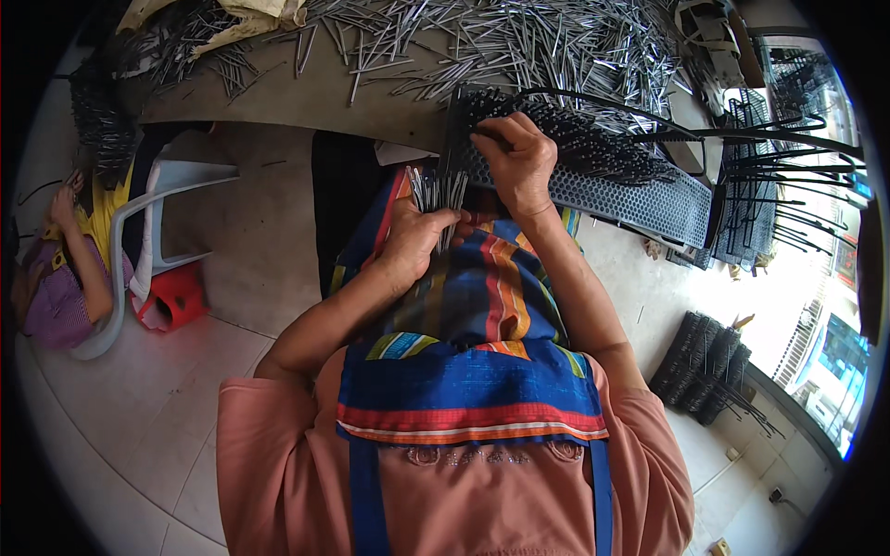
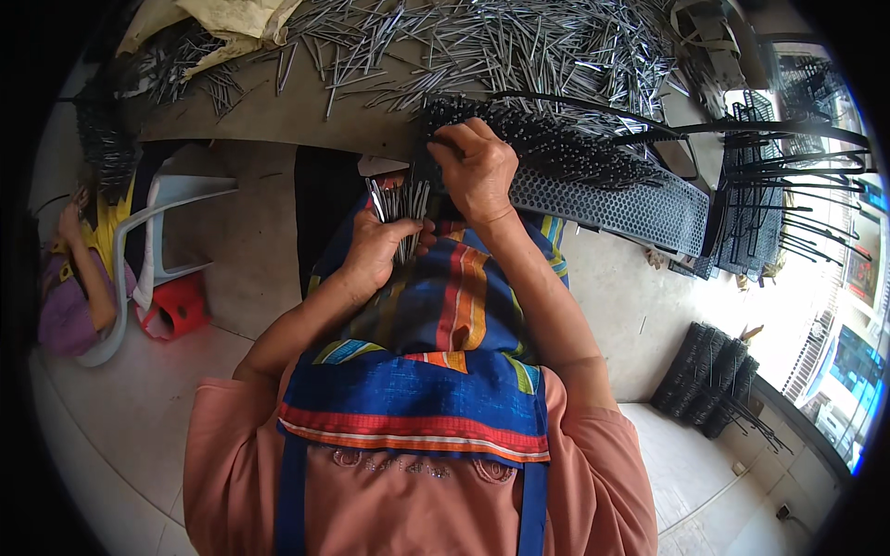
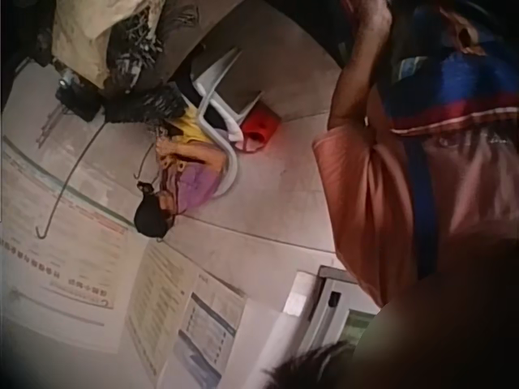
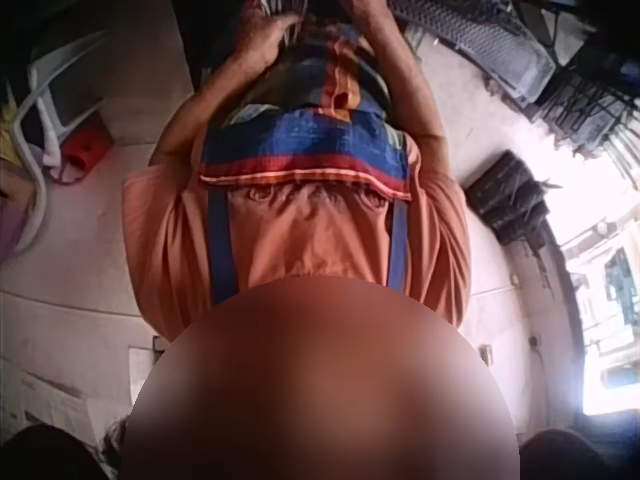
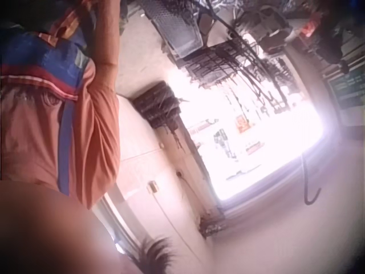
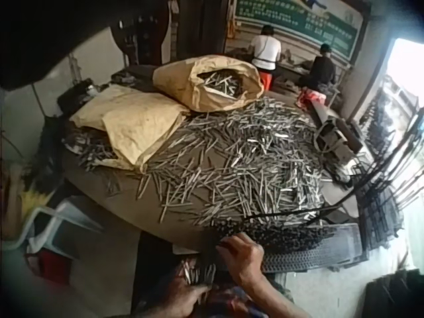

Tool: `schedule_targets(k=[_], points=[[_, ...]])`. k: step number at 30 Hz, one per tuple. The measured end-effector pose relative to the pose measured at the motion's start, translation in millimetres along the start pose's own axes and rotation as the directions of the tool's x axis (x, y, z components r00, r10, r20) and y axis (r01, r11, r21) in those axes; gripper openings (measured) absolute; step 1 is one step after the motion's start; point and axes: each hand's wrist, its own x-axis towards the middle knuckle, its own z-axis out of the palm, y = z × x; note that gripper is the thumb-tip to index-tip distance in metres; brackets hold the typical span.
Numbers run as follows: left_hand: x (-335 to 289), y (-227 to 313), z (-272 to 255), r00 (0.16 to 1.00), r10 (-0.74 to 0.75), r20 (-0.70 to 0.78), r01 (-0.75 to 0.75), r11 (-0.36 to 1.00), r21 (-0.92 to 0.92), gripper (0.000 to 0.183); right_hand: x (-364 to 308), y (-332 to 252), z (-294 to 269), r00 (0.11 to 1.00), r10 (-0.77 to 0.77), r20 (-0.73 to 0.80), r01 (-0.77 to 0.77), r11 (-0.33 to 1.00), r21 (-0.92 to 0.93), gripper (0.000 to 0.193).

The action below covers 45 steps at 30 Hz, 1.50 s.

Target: Arranging and inserting thin metal pins into a black grid mat.

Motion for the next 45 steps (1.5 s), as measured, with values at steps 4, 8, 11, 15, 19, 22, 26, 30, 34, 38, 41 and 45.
schedule_targets(k=[4,8,11,15,19,22,26,30,34,38,41,45], points=[[2,1,-2,1.000,-0.027,-0.003,0.027,0.999,-0.024,0.018,4,4,5,0.998,-0.053,-0.045,0.057,0.995,0.081,0.012],[3,1,-3,1.000,-0.029,-0.003,0.028,0.993,-0.114,0.023,3,-4,-1,0.991,-0.135,0.001,0.135,0.989,-0.054,0.009],[2,5,-3,0.997,0.002,0.077,0.009,0.989,-0.146,0.023,-5,-12,-21,0.913,0.189,0.360,-0.200,0.980,-0.005,0.004],[-1,5,8,0.986,0.039,0.159,-0.025,0.995,-0.093,0.021,-29,7,-16,0.669,0.373,0.643,-0.644,0.723,0.251,0.004],[2,1,3,0.999,0.011,0.030,-0.006,0.988,-0.154,0.019,-36,12,-19,0.721,0.471,0.508,-0.693,0.497,0.523,0.005],[0,-1,-4,0.992,-0.128,0.015,0.129,0.986,-0.101,0.017,-27,9,-26,0.892,0.422,0.161,-0.426,0.672,0.606,0.003],[2,-13,-10,0.981,-0.157,0.113,0.155,0.988,0.027,0.018,-14,21,-24,0.969,0.186,-0.165,-0.080,0.861,0.502,0.005],[-3,-9,-2,0.989,-0.130,0.075,0.133,0.991,-0.034,0.014,-12,19,-23,0.975,0.130,-0.179,-0.045,0.908,0.416,0.009],[-1,-6,2,0.998,-0.055,0.033,0.056,0.998,-0.033,0.012,-13,19,-18,0.969,0.155,-0.195,-0.056,0.898,0.436,0.010],[1,-4,4,0.998,-0.030,0.052,0.031,0.999,-0.009,0.010,-14,19,-11,0.982,0.110,-0.155,-0.053,0.942,0.331,0.011],[-1,2,7,0.998,-0.033,0.044,0.034,0.999,-0.022,0.009,-12,8,-10,0.985,0.129,-0.119,-0.099,0.969,0.227,0.012],[5,0,6,0.999,-0.029,0.044,0.030,0.999,-0.036,0.010,-8,5,-10,0.986,0.061,-0.154,-0.033,0.984,0.175,0.010]])
